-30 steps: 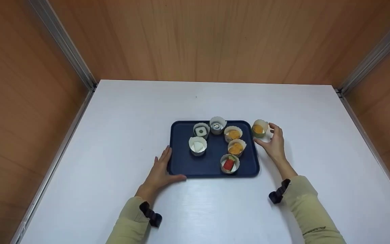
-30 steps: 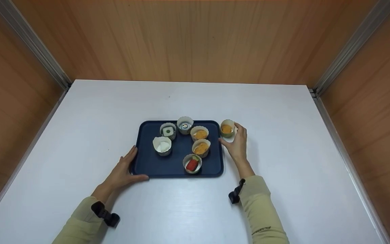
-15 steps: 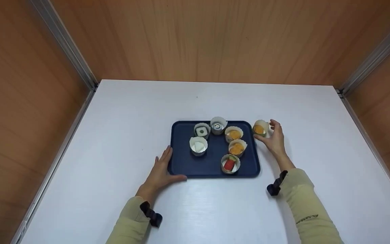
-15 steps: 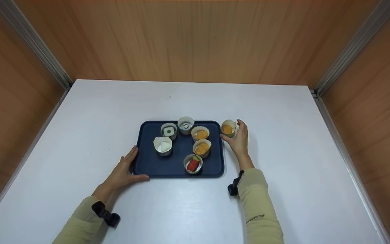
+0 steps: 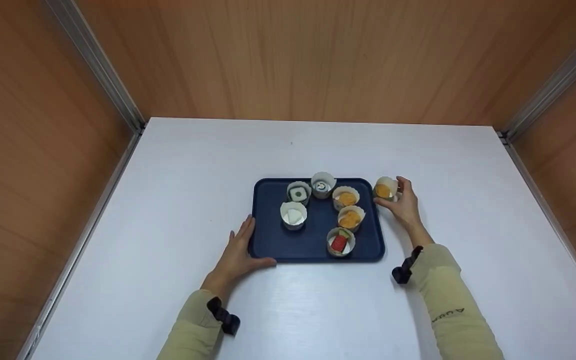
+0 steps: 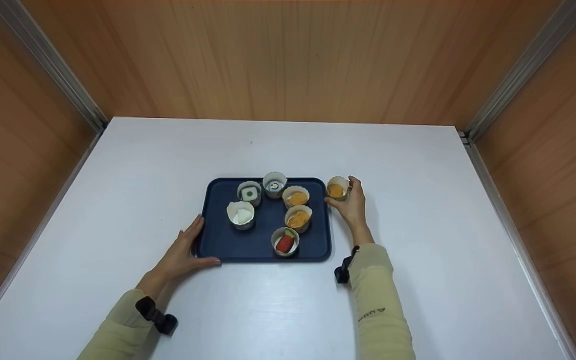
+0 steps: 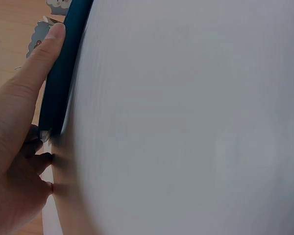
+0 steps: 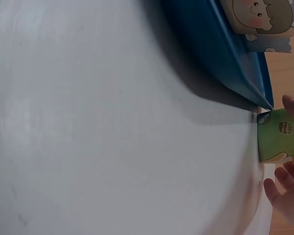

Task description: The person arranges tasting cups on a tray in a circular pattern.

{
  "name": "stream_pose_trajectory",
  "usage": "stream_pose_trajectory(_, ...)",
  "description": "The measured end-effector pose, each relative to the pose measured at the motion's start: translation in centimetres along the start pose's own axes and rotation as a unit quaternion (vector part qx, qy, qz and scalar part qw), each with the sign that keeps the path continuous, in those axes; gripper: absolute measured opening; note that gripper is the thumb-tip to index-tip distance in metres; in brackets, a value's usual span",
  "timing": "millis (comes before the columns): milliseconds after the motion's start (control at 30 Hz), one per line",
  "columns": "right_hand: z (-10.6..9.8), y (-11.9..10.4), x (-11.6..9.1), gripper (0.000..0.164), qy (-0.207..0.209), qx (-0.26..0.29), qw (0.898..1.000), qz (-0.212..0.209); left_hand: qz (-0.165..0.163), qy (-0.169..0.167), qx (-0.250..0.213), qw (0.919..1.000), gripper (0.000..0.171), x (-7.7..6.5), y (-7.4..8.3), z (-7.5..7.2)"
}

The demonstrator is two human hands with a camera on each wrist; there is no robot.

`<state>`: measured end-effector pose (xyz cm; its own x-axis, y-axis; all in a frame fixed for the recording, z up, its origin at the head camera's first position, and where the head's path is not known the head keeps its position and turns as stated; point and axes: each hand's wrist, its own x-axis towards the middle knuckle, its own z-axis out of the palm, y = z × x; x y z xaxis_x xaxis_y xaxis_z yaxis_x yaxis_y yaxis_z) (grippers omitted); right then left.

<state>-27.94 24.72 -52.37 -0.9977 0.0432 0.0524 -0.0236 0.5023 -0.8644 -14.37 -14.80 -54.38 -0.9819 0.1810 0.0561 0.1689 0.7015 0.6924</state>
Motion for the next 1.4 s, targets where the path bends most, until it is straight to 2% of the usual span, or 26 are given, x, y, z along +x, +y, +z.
stream_pose_trajectory(233, -0.15, 0.18, 0.08, 0.081, -0.011, 0.003, 1.000, 0.005, 0.013, 0.003, -0.001, 0.9999, 0.116, 0.01, -0.19, 0.08)
stream_pose_trajectory(533, -0.17, 0.35, -0.02, 0.071, -0.007, -0.008, 1.000, -0.007, 0.010, 0.002, 0.000, 1.0000, 0.117, -0.05, -0.14, 0.07)
stream_pose_trajectory(767, -0.10, 0.53, 0.01, 0.065, 0.005, -0.007, 1.000, -0.020, 0.010, 0.006, 0.001, 0.9999, 0.117, -0.05, -0.17, 0.17)
stream_pose_trajectory(1400, -0.42, 0.52, -0.85, 0.062, 0.039, 0.013, 0.999, -0.017, 0.011, 0.009, 0.004, 0.9999, 0.118, 0.08, -0.18, 0.17)
